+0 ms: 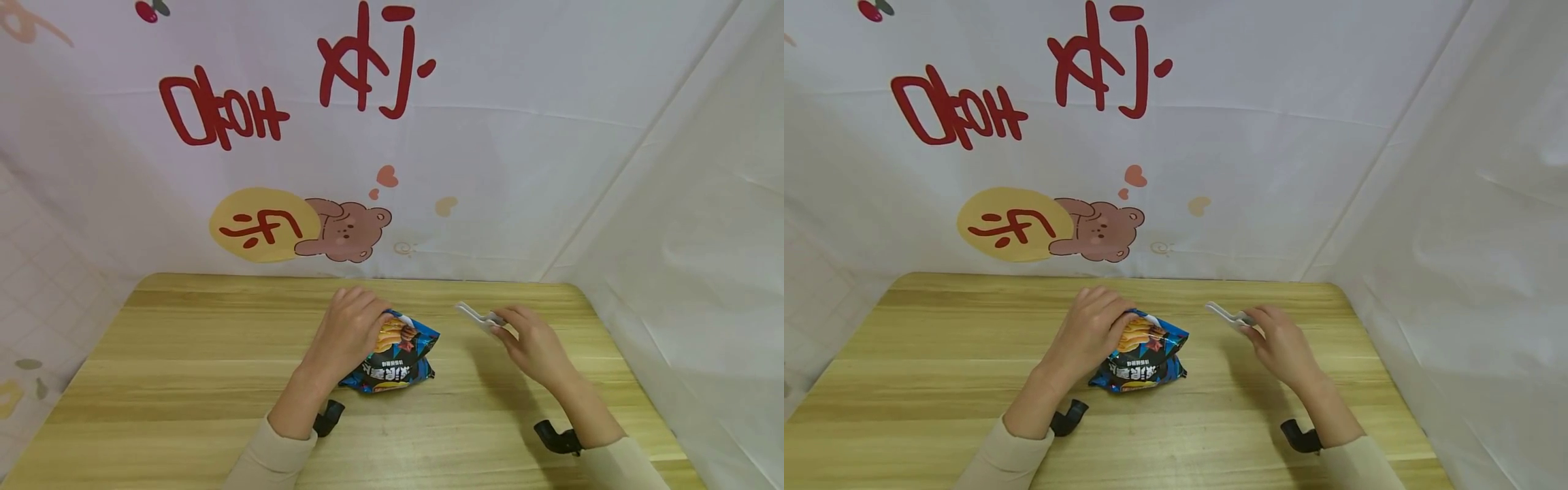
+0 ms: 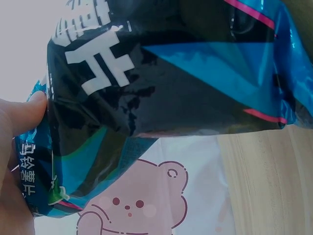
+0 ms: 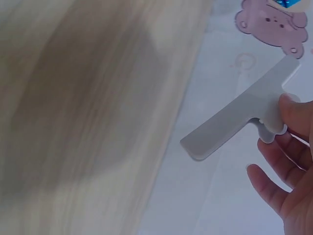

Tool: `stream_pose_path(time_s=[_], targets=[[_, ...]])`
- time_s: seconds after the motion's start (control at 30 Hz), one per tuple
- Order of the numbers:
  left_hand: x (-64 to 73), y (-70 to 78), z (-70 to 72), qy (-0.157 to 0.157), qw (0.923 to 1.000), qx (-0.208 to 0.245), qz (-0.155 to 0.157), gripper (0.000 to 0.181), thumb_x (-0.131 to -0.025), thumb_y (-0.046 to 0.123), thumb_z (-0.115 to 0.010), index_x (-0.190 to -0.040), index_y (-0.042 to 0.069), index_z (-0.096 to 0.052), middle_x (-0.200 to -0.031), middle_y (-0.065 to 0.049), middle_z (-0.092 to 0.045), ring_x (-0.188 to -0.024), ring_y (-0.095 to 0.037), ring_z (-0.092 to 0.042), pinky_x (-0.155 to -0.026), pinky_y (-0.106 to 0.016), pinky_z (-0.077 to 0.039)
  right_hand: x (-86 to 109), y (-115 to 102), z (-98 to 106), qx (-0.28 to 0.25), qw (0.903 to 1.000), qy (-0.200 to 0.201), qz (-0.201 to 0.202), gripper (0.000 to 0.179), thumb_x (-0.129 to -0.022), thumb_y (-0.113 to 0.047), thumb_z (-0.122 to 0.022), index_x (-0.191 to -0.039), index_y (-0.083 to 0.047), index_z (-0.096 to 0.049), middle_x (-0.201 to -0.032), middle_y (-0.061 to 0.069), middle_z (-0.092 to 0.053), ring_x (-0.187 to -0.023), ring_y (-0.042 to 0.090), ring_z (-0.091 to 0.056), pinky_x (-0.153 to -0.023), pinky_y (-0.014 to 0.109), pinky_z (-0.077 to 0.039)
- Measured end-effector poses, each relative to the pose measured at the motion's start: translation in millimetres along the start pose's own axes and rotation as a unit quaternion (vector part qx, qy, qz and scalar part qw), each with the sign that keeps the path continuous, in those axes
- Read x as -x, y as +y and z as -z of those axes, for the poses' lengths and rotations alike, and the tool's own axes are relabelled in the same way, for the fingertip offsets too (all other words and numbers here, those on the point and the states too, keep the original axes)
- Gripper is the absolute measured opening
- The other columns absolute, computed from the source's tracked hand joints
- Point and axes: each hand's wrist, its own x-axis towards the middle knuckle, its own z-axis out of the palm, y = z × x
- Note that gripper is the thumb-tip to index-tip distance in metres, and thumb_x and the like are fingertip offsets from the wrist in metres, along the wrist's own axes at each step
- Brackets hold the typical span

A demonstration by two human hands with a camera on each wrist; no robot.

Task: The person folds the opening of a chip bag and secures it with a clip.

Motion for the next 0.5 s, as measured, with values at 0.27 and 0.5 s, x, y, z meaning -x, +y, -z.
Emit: stream_pose_path(time_s=[0.27,0.5], targets=[[-0.2,0.6,-0.2,-0.005,1.0,0.003,0.002,0.009,-0.092,0.012,-0.081,-0.099,0.007,-0.079,-0.09,-0.002,-0.074,-0.085,-0.022,-0.064,-0.071,-0.034,-0.042,-11.7,-23,0,-0.036,0.9985,0.042,-0.002,0.035,-0.079,0.012,-0.084,-0.111,0.007,-0.073,-0.106,0.01,-0.072,-0.092,0.026,-0.071,-0.078,0.032,-0.056],[-0.9,1.6,1.2,-0.005,1.0,0.001,0.004,0.008,-0.093,0.012,-0.081,-0.099,0.007,-0.079,-0.09,-0.002,-0.074,-0.085,-0.022,-0.064,-0.071,-0.034,-0.043,-19.4,-38,-7,-0.057,0.9963,0.061,0.019,0.036,-0.076,0.01,-0.086,-0.11,0.004,-0.075,-0.106,0.01,-0.072,-0.093,0.025,-0.07,-0.084,0.022,-0.052]])
